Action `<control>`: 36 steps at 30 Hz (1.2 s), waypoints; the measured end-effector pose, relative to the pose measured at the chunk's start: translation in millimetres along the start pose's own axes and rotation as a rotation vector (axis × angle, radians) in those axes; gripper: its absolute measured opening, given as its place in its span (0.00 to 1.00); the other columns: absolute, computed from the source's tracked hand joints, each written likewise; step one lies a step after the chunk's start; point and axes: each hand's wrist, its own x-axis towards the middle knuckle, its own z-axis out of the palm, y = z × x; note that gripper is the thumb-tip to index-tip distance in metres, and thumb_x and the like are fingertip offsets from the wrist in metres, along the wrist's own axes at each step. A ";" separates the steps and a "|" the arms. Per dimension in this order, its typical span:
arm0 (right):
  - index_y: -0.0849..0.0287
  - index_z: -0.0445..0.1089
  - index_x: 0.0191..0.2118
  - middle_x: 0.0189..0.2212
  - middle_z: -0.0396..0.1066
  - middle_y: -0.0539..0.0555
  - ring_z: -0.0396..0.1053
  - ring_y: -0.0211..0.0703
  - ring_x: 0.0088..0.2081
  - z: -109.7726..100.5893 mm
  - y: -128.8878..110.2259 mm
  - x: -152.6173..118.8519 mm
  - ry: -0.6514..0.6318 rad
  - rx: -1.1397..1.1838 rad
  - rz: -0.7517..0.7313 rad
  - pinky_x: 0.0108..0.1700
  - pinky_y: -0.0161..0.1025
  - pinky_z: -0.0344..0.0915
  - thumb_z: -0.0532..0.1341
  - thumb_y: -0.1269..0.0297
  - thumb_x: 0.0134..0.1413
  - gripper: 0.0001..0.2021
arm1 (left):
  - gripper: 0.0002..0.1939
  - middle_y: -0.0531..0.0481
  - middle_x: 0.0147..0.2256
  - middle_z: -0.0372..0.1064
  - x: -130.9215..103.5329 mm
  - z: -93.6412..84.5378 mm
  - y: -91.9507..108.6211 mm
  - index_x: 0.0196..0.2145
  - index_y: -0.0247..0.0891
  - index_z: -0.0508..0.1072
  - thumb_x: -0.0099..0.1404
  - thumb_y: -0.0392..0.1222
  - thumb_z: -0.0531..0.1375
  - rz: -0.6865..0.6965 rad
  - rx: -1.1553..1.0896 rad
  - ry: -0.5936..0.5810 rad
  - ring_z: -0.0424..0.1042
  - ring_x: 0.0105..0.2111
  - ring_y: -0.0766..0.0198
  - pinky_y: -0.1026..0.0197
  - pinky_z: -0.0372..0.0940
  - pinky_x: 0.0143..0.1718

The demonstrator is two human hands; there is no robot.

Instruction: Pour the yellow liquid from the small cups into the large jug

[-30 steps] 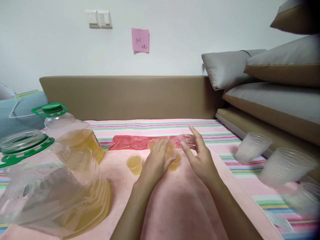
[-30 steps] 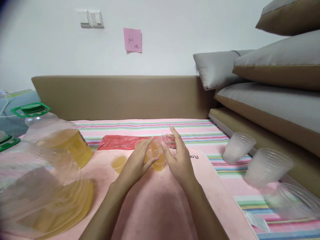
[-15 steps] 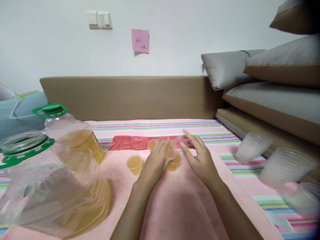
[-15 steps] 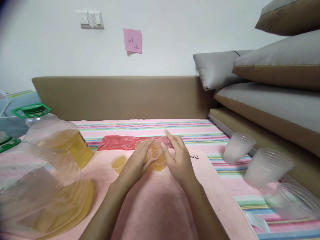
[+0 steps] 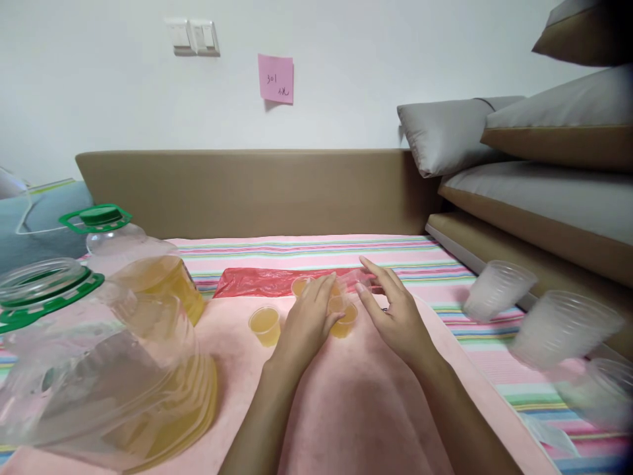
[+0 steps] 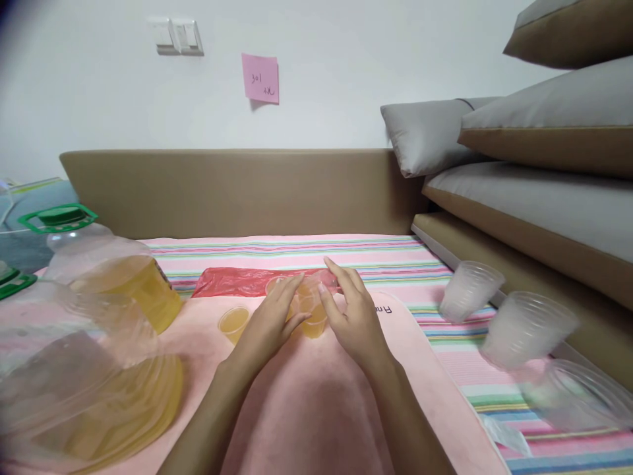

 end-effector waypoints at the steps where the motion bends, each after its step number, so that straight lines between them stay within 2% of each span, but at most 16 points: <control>1: 0.45 0.64 0.68 0.60 0.69 0.56 0.70 0.51 0.58 -0.5 0.1 -0.2 -0.004 0.003 0.005 0.59 0.53 0.70 0.59 0.54 0.69 0.25 | 0.35 0.36 0.67 0.62 0.1 0.1 0.3 0.69 0.43 0.56 0.71 0.37 0.64 0.000 0.002 0.002 0.62 0.68 0.46 0.37 0.63 0.66; 4: 0.46 0.64 0.68 0.61 0.70 0.57 0.71 0.51 0.58 -1.5 1.0 -0.6 -0.018 0.012 0.014 0.59 0.54 0.70 0.62 0.54 0.67 0.26 | 0.37 0.36 0.70 0.58 0.0 0.9 0.8 0.71 0.44 0.53 0.71 0.36 0.64 -0.003 0.008 0.009 0.58 0.71 0.47 0.37 0.61 0.68; 6: 0.46 0.61 0.70 0.60 0.72 0.57 0.72 0.52 0.58 -1.9 2.0 -0.7 0.049 0.027 0.023 0.58 0.54 0.71 0.62 0.54 0.67 0.28 | 0.41 0.36 0.73 0.51 -0.5 1.1 0.5 0.72 0.45 0.49 0.69 0.37 0.66 -0.003 0.012 0.027 0.52 0.73 0.46 0.37 0.58 0.69; 9: 0.46 0.64 0.68 0.59 0.72 0.58 0.72 0.53 0.58 -2.7 2.9 -0.3 0.064 0.009 0.013 0.58 0.55 0.70 0.62 0.53 0.67 0.26 | 0.48 0.37 0.74 0.46 -1.3 0.8 -0.5 0.74 0.48 0.44 0.67 0.41 0.69 0.011 0.011 0.057 0.48 0.74 0.47 0.37 0.54 0.71; 12: 0.45 0.68 0.65 0.59 0.72 0.57 0.72 0.53 0.57 -3.3 2.6 -0.1 0.000 -0.016 -0.005 0.57 0.55 0.71 0.62 0.53 0.67 0.23 | 0.49 0.39 0.74 0.50 -1.6 0.1 -1.3 0.74 0.50 0.44 0.66 0.43 0.70 0.017 0.019 0.053 0.50 0.74 0.47 0.36 0.51 0.72; 15: 0.45 0.69 0.64 0.58 0.73 0.56 0.72 0.53 0.56 -3.5 1.7 -0.6 0.022 -0.034 -0.027 0.57 0.56 0.71 0.61 0.54 0.68 0.21 | 0.48 0.40 0.73 0.52 -1.5 -0.8 -0.3 0.73 0.49 0.47 0.65 0.41 0.70 -0.002 0.036 0.037 0.52 0.73 0.46 0.36 0.51 0.72; 20: 0.43 0.59 0.71 0.56 0.74 0.55 0.74 0.51 0.53 -4.1 1.1 -2.0 0.065 -0.028 -0.002 0.57 0.55 0.71 0.64 0.54 0.66 0.30 | 0.44 0.40 0.72 0.54 -1.0 -2.8 3.0 0.72 0.46 0.48 0.68 0.39 0.68 -0.028 0.046 0.012 0.53 0.73 0.48 0.38 0.52 0.72; 23: 0.45 0.69 0.63 0.55 0.75 0.54 0.73 0.51 0.54 -4.5 1.3 -2.4 0.027 -0.062 -0.048 0.57 0.53 0.70 0.63 0.55 0.67 0.21 | 0.42 0.39 0.72 0.55 -1.2 -2.4 2.3 0.72 0.46 0.48 0.69 0.39 0.66 -0.024 0.050 0.020 0.53 0.73 0.48 0.37 0.51 0.72; 29: 0.46 0.70 0.62 0.56 0.74 0.55 0.73 0.51 0.55 -4.1 0.9 -1.6 0.046 -0.071 -0.083 0.57 0.51 0.71 0.63 0.56 0.67 0.20 | 0.42 0.38 0.71 0.57 -1.6 -2.4 1.2 0.72 0.46 0.49 0.69 0.41 0.66 -0.016 0.048 0.047 0.56 0.71 0.46 0.35 0.52 0.71; 34: 0.44 0.63 0.68 0.57 0.74 0.55 0.73 0.51 0.53 -4.8 1.0 -2.9 0.074 -0.033 -0.015 0.57 0.53 0.71 0.64 0.55 0.65 0.28 | 0.38 0.38 0.69 0.61 0.3 -4.8 3.1 0.70 0.45 0.53 0.69 0.39 0.66 -0.001 0.069 0.065 0.60 0.70 0.46 0.33 0.52 0.71; 36: 0.43 0.64 0.68 0.57 0.73 0.55 0.73 0.50 0.53 -5.8 1.1 -4.2 0.078 -0.003 0.020 0.57 0.54 0.70 0.65 0.54 0.64 0.28 | 0.35 0.39 0.67 0.63 1.6 -5.5 3.6 0.69 0.45 0.55 0.70 0.38 0.65 0.009 0.076 0.084 0.62 0.68 0.47 0.34 0.52 0.71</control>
